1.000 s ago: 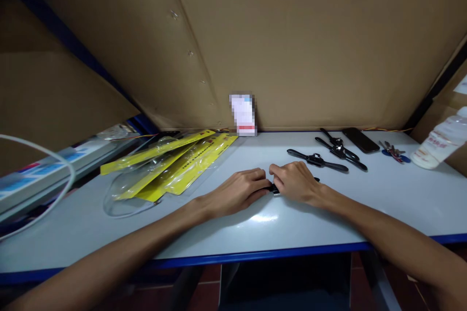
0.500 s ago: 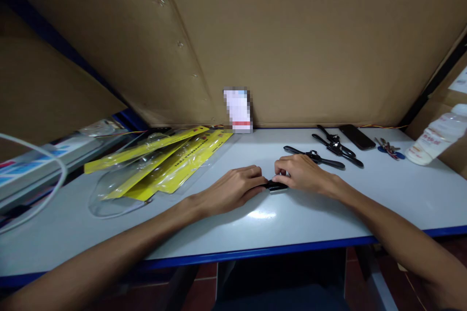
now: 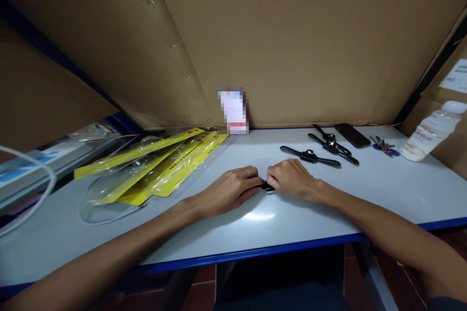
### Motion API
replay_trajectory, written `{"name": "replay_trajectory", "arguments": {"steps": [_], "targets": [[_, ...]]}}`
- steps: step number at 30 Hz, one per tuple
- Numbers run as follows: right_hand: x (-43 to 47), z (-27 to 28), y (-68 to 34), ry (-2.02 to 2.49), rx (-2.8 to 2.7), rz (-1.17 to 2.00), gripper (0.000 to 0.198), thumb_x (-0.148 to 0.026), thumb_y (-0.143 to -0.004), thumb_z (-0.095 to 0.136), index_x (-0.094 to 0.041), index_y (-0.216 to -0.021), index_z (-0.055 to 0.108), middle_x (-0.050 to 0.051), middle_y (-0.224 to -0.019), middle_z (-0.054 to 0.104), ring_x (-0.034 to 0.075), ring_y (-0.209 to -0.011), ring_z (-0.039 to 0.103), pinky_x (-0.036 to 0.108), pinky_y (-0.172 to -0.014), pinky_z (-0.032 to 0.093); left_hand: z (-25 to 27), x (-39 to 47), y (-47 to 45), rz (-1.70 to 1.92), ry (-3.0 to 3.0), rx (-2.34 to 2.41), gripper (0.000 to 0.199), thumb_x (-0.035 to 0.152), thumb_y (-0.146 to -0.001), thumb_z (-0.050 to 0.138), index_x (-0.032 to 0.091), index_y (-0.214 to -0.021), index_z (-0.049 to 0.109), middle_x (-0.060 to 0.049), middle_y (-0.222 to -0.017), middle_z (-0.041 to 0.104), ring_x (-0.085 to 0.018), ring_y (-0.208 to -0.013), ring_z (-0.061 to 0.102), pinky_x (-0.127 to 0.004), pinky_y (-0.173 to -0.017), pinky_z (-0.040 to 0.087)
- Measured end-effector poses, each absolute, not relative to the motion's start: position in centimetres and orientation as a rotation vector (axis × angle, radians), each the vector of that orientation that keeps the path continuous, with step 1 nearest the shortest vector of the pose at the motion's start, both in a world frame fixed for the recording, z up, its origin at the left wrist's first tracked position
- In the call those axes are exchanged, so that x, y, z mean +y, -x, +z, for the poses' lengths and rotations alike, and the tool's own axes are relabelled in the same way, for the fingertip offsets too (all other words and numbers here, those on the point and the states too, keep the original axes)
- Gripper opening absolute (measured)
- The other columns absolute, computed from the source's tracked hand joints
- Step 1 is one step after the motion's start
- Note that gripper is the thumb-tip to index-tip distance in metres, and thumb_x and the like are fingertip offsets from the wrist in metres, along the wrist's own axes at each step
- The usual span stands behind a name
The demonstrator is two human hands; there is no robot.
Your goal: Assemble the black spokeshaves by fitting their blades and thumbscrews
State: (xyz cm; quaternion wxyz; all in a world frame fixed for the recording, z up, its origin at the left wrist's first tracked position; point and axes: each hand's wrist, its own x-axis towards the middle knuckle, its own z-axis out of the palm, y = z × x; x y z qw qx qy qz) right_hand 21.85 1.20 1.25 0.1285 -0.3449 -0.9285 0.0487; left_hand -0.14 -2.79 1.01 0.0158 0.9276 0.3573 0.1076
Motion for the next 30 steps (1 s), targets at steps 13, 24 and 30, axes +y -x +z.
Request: {"name": "replay_trajectory", "arguments": {"steps": [13,24,30], "targets": [[1.8,3.6,-23.5,0.986,-2.721,0.378,0.015,-0.032,-0.095,0.064,-0.019,-0.087,0.068,0.000,-0.067,0.059,0.013,-0.059,0.041,0.029,-0.061,0.026,1.4,-2.9,0.1,0.293,-2.893,1.107,0.028,0.024,-0.106,0.042,0.017,-0.102,0.068,-0.006,-0.092,0.062,-0.018,-0.081,0.061,-0.031,-0.072,0.051],[2.1,3.7,-23.3,0.977,-2.521,0.698,0.022,-0.032,-0.094,0.063,-0.017,-0.079,0.068,-0.008,-0.054,0.040,0.010,-0.055,0.035,0.026,-0.060,0.026,1.1,-2.8,0.2,0.322,-2.903,1.090,0.026,0.026,-0.106,0.043,0.019,-0.105,0.068,-0.005,-0.093,0.062,-0.019,-0.081,0.060,-0.031,-0.073,0.050],[2.0,3.6,-23.7,0.978,-2.689,0.534,0.019,-0.029,-0.092,0.067,-0.019,-0.076,0.065,-0.005,-0.058,0.048,0.011,-0.056,0.036,0.029,-0.061,0.026,1.2,-2.9,0.2,0.340,-2.886,1.081,0.028,0.027,-0.106,0.042,0.018,-0.106,0.069,-0.006,-0.093,0.062,-0.019,-0.081,0.060,-0.031,-0.073,0.051]]}}
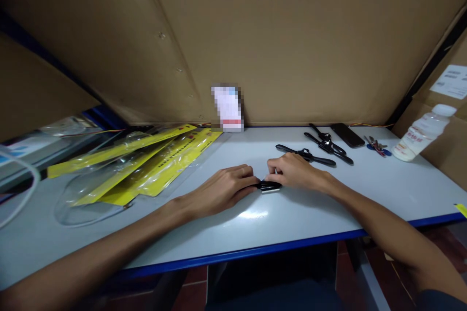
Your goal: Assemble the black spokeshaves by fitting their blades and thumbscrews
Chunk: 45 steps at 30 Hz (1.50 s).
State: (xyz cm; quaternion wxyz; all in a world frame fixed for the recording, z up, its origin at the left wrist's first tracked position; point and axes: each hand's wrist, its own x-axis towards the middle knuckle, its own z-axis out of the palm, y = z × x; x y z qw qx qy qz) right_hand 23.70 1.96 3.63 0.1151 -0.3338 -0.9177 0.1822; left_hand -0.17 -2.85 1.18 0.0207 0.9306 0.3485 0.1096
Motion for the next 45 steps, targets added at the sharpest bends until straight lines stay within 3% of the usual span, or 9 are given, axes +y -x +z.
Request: {"name": "replay_trajectory", "arguments": {"steps": [6,12,16,22,26,29,36,41,45], "targets": [[1.3,2.6,-22.8,0.955,-2.686,0.480,0.043,-0.030,-0.098,0.054,-0.019,-0.057,0.052,-0.006,-0.053,0.037,0.011,-0.054,0.027,0.030,-0.059,0.023,1.1,-2.8,0.3,0.345,-2.889,1.088,0.025,0.026,-0.105,0.045,0.018,-0.107,0.068,-0.006,-0.094,0.062,-0.020,-0.082,0.060,-0.033,-0.073,0.051],[1.8,3.9,-23.5,0.914,-2.589,0.557,0.023,-0.030,-0.096,0.057,-0.018,-0.084,0.073,-0.005,-0.059,0.051,0.010,-0.056,0.036,0.027,-0.060,0.025,1.1,-2.8,0.3,0.370,-2.873,1.064,0.029,0.027,-0.106,0.041,0.019,-0.106,0.069,-0.006,-0.093,0.061,-0.018,-0.080,0.060,-0.032,-0.073,0.051],[1.6,4.2,-23.6,0.944,-2.643,0.570,0.045,-0.033,-0.097,0.056,-0.016,-0.057,0.064,-0.004,-0.051,0.047,0.009,-0.052,0.032,0.028,-0.059,0.023,1.1,-2.8,0.3,0.358,-2.886,1.078,0.029,0.027,-0.106,0.041,0.018,-0.104,0.069,-0.006,-0.091,0.061,-0.018,-0.079,0.060,-0.032,-0.071,0.051],[1.4,4.1,-23.3,0.974,-2.552,0.530,0.028,-0.034,-0.100,0.056,-0.018,-0.090,0.076,-0.004,-0.059,0.051,0.011,-0.057,0.037,0.027,-0.061,0.026,0.9,-2.8,0.4,0.368,-2.870,1.068,0.027,0.026,-0.105,0.043,0.019,-0.106,0.069,-0.006,-0.094,0.062,-0.020,-0.084,0.061,-0.034,-0.074,0.052],[1.4,4.2,-23.4,1.083,-2.524,0.553,0.057,-0.042,-0.102,0.051,-0.019,-0.050,0.059,-0.007,-0.049,0.030,0.010,-0.053,0.024,0.028,-0.058,0.021,0.9,-2.8,0.4,0.362,-2.855,1.067,0.026,0.026,-0.105,0.043,0.019,-0.107,0.068,-0.007,-0.095,0.063,-0.021,-0.085,0.063,-0.035,-0.075,0.053],[1.5,4.2,-23.5,1.099,-2.462,0.559,0.061,-0.044,-0.101,0.051,-0.020,-0.045,0.054,-0.008,-0.050,0.022,0.009,-0.053,0.020,0.029,-0.059,0.018,1.0,-2.8,0.3,0.392,-2.833,1.091,0.025,0.026,-0.105,0.044,0.019,-0.118,0.064,-0.008,-0.101,0.066,-0.022,-0.091,0.064,-0.037,-0.079,0.055],[1.6,3.8,-23.5,1.090,-2.525,0.424,0.050,-0.041,-0.101,0.054,-0.018,-0.057,0.060,-0.005,-0.052,0.039,0.011,-0.054,0.027,0.029,-0.060,0.023,1.1,-2.8,0.3,0.319,-2.876,1.081,0.029,0.026,-0.106,0.041,0.019,-0.116,0.067,-0.008,-0.100,0.065,-0.021,-0.091,0.064,-0.036,-0.081,0.055],[1.4,3.8,-23.4,1.084,-2.512,0.473,0.028,-0.039,-0.101,0.054,-0.021,-0.100,0.076,-0.002,-0.062,0.056,0.012,-0.058,0.041,0.027,-0.062,0.027,1.1,-2.9,0.3,0.304,-2.876,1.084,0.028,0.026,-0.107,0.041,0.019,-0.118,0.066,-0.008,-0.103,0.065,-0.022,-0.093,0.064,-0.036,-0.081,0.054],[1.1,3.9,-23.3,1.184,-2.507,0.320,0.045,-0.043,-0.102,0.050,-0.019,-0.070,0.071,0.000,-0.057,0.051,0.013,-0.056,0.034,0.030,-0.060,0.022,1.2,-2.9,0.2,0.306,-2.878,1.100,0.026,0.026,-0.106,0.043,0.019,-0.116,0.066,-0.008,-0.102,0.065,-0.022,-0.092,0.064,-0.036,-0.080,0.054]]}}
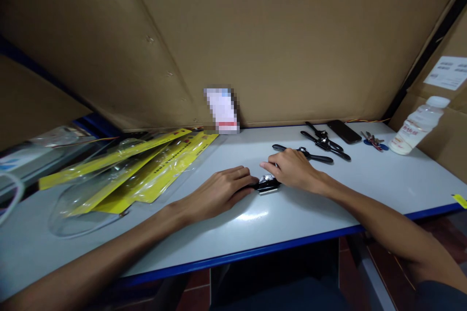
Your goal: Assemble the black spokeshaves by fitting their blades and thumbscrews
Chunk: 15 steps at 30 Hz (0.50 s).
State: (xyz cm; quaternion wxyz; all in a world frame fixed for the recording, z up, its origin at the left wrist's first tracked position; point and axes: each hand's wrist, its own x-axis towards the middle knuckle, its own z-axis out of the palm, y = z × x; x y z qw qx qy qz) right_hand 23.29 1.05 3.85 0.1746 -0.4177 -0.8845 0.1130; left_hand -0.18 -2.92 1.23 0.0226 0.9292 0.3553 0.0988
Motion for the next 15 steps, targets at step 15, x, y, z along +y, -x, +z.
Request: {"name": "replay_trajectory", "arguments": {"steps": [15], "targets": [[0.77,4.26,-23.07,1.077,-2.561,0.538,0.045,-0.037,-0.101,0.049,-0.017,-0.067,0.070,-0.004,-0.055,0.043,0.011,-0.055,0.029,0.029,-0.060,0.022,1.22,-2.83,0.29,0.281,-2.882,1.111,0.027,0.026,-0.106,0.042,0.018,-0.114,0.067,-0.008,-0.100,0.065,-0.022,-0.092,0.064,-0.036,-0.080,0.055]]}}
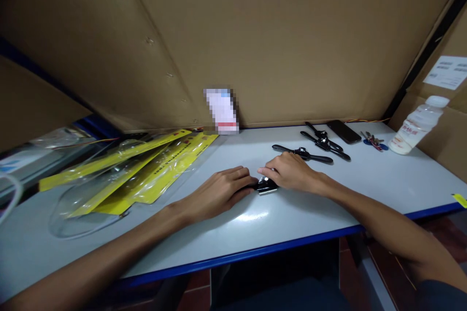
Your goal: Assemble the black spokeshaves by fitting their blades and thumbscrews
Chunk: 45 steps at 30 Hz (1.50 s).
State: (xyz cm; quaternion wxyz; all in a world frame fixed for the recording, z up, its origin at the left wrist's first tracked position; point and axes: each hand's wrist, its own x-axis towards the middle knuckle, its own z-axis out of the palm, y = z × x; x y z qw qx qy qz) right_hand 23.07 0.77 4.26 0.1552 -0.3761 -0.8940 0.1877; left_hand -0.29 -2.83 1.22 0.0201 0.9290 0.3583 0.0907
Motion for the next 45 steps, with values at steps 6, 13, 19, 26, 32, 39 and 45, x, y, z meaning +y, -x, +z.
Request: {"name": "replay_trajectory", "arguments": {"steps": [6,13,19,26,32,39,45], "targets": [[0.8,4.6,-23.0,1.173,-2.429,0.598,0.062,-0.048,-0.100,0.049,-0.019,-0.046,0.051,-0.007,-0.051,0.025,0.010,-0.054,0.021,0.029,-0.058,0.017,1.0,-2.8,0.3,0.322,-2.871,1.107,0.027,0.026,-0.106,0.044,0.019,-0.115,0.068,-0.008,-0.100,0.065,-0.022,-0.092,0.065,-0.036,-0.080,0.055],[1.0,4.1,-23.2,1.115,-2.564,0.494,0.043,-0.039,-0.100,0.049,-0.018,-0.065,0.065,-0.003,-0.057,0.047,0.012,-0.057,0.032,0.029,-0.060,0.022,1.2,-2.8,0.3,0.263,-2.872,1.119,0.027,0.025,-0.106,0.044,0.018,-0.117,0.067,-0.008,-0.102,0.065,-0.024,-0.094,0.065,-0.039,-0.081,0.055],[1.1,4.7,-23.3,1.196,-2.513,0.544,0.059,-0.045,-0.101,0.048,-0.018,-0.049,0.056,-0.007,-0.050,0.028,0.010,-0.053,0.024,0.029,-0.060,0.019,1.2,-2.8,0.3,0.282,-2.879,1.117,0.027,0.025,-0.105,0.044,0.019,-0.116,0.067,-0.008,-0.102,0.065,-0.023,-0.093,0.064,-0.037,-0.081,0.055],[1.6,4.9,-24.3,1.182,-2.747,0.364,0.033,-0.033,-0.098,0.055,-0.019,-0.071,0.067,0.000,-0.062,0.055,0.013,-0.059,0.037,0.029,-0.060,0.023,1.2,-2.8,0.3,0.283,-2.882,1.118,0.026,0.025,-0.106,0.044,0.019,-0.120,0.065,-0.007,-0.100,0.064,-0.022,-0.089,0.063,-0.035,-0.078,0.054],[1.6,4.9,-24.4,1.137,-2.841,0.366,0.029,-0.030,-0.098,0.055,-0.019,-0.074,0.068,0.002,-0.065,0.058,0.014,-0.060,0.040,0.029,-0.059,0.024,1.5,-2.9,0.3,0.303,-2.869,1.081,0.027,0.025,-0.106,0.042,0.019,-0.115,0.067,-0.006,-0.097,0.064,-0.021,-0.087,0.062,-0.034,-0.077,0.053],[1.4,4.9,-24.2,1.161,-2.839,0.355,0.029,-0.029,-0.098,0.055,-0.019,-0.074,0.068,0.002,-0.065,0.058,0.014,-0.059,0.041,0.029,-0.059,0.024,1.3,-2.9,0.3,0.303,-2.877,1.078,0.030,0.026,-0.107,0.040,0.019,-0.115,0.068,-0.007,-0.096,0.063,-0.022,-0.088,0.062,-0.035,-0.076,0.053],[1.4,4.8,-24.2,1.133,-2.774,0.357,0.022,-0.029,-0.097,0.055,-0.021,-0.096,0.075,0.002,-0.067,0.062,0.015,-0.061,0.045,0.029,-0.060,0.025,1.5,-3.0,0.2,0.294,-2.878,1.090,0.028,0.026,-0.106,0.042,0.020,-0.115,0.068,-0.007,-0.097,0.064,-0.022,-0.088,0.062,-0.035,-0.076,0.053]]}}
